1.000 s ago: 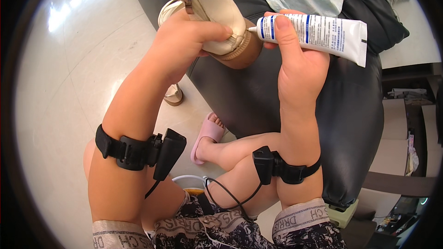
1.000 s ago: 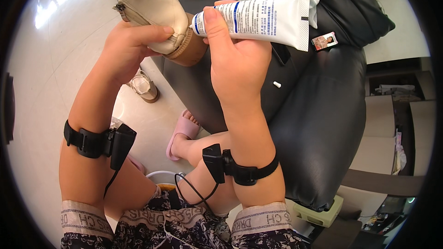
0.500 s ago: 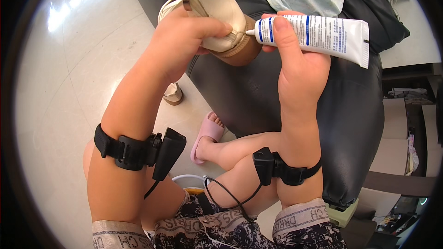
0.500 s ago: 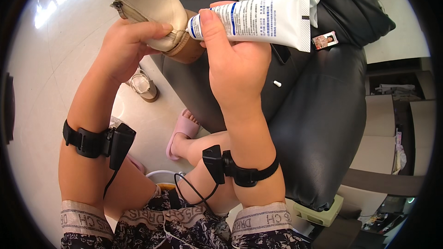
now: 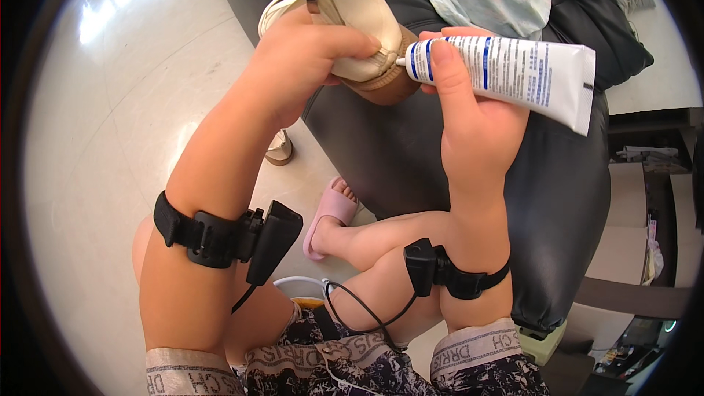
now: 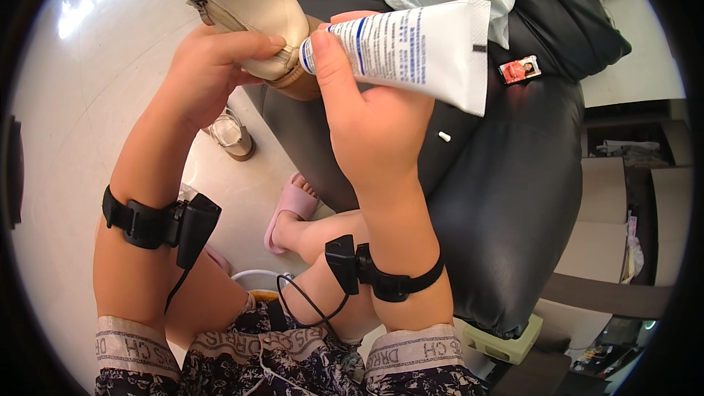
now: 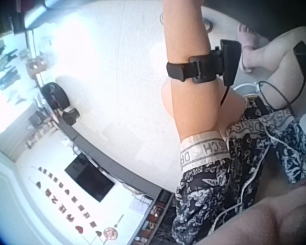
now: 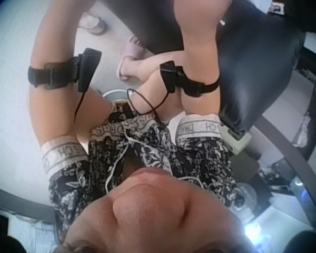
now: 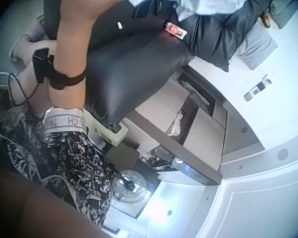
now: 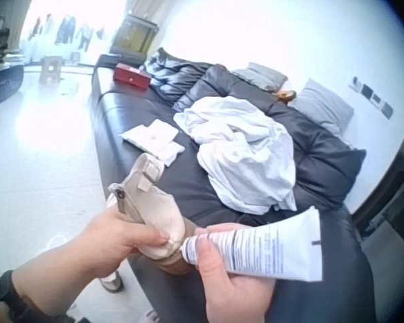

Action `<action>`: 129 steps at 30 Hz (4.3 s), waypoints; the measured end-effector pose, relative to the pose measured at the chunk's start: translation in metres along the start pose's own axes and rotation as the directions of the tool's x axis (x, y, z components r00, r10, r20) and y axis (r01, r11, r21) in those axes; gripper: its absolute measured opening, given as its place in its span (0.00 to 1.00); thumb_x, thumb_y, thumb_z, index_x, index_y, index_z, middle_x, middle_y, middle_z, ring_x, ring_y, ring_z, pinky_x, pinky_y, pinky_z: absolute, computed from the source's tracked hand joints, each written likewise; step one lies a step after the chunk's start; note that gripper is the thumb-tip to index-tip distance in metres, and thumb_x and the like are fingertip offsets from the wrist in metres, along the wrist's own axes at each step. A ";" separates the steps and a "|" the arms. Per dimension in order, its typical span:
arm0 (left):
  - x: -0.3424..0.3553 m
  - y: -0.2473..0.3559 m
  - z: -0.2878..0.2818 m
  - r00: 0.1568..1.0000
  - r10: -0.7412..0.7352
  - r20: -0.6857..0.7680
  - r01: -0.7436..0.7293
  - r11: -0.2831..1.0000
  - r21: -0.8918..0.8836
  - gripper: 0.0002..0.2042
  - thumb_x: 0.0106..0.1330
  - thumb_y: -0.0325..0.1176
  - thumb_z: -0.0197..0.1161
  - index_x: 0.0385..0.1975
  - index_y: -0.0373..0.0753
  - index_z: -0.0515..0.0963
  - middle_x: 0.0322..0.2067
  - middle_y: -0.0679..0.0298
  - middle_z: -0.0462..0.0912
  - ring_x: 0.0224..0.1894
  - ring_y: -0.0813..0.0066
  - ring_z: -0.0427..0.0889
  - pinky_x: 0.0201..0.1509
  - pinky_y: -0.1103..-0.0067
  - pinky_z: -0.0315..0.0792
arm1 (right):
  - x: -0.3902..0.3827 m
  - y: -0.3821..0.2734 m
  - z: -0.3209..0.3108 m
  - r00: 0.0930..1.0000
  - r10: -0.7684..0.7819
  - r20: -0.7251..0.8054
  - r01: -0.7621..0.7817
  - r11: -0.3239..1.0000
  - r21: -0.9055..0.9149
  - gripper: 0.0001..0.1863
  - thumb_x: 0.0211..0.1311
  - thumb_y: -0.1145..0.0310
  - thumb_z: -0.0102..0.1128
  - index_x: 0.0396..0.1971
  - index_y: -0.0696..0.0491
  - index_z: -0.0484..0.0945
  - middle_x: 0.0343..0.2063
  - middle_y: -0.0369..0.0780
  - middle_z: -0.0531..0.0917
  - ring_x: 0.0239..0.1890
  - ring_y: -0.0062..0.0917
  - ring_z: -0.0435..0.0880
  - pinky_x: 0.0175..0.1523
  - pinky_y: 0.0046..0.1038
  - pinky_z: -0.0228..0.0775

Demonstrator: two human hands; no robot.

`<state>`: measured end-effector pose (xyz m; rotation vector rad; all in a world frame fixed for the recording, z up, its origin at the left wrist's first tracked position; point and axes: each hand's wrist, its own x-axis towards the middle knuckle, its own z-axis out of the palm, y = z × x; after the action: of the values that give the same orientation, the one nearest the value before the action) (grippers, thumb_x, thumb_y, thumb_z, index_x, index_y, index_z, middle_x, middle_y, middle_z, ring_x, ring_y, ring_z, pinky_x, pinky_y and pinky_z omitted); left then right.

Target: Applying adhesive from a tube to the sole of a platform sandal to repair it.

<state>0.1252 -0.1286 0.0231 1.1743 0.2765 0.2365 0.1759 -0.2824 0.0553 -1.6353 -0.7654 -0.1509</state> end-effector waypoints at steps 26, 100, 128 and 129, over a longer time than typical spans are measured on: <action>0.005 0.002 -0.002 0.999 0.025 0.023 -0.025 0.999 0.026 0.18 0.51 0.33 0.64 0.43 0.35 0.75 0.38 0.61 0.80 0.41 0.72 0.78 0.46 0.74 0.72 | -0.012 -0.016 -0.015 0.991 0.052 0.119 -0.055 0.998 0.017 0.17 0.54 0.79 0.59 0.45 0.61 0.70 0.45 0.48 0.78 0.42 0.23 0.78 0.49 0.23 0.71; 0.009 -0.007 -0.006 0.999 -0.006 0.032 -0.002 0.970 0.245 0.19 0.51 0.33 0.64 0.43 0.35 0.75 0.37 0.61 0.80 0.39 0.72 0.79 0.44 0.75 0.72 | 0.011 -0.002 -0.012 0.982 0.161 0.103 -0.169 0.983 0.069 0.12 0.59 0.72 0.57 0.39 0.63 0.74 0.32 0.46 0.82 0.28 0.22 0.79 0.32 0.21 0.71; 0.007 -0.009 -0.007 0.996 0.016 0.091 -0.034 0.978 0.204 0.18 0.52 0.34 0.64 0.43 0.34 0.76 0.37 0.60 0.80 0.39 0.72 0.79 0.45 0.74 0.72 | 0.012 0.004 -0.011 0.985 0.161 0.057 -0.168 0.976 0.140 0.14 0.60 0.70 0.57 0.41 0.63 0.72 0.32 0.46 0.82 0.26 0.22 0.79 0.34 0.21 0.72; 0.007 -0.008 -0.007 0.996 0.016 0.091 -0.034 0.978 0.205 0.18 0.52 0.34 0.64 0.43 0.34 0.76 0.37 0.60 0.80 0.39 0.72 0.79 0.45 0.74 0.72 | 0.012 0.004 -0.011 0.985 0.161 0.057 -0.168 0.976 0.140 0.14 0.60 0.70 0.57 0.41 0.63 0.72 0.32 0.46 0.82 0.26 0.22 0.79 0.34 0.21 0.72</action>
<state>0.1295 -0.1236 0.0125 1.3906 0.2115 0.1797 0.1905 -0.2879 0.0604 -1.5605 -0.6561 0.0584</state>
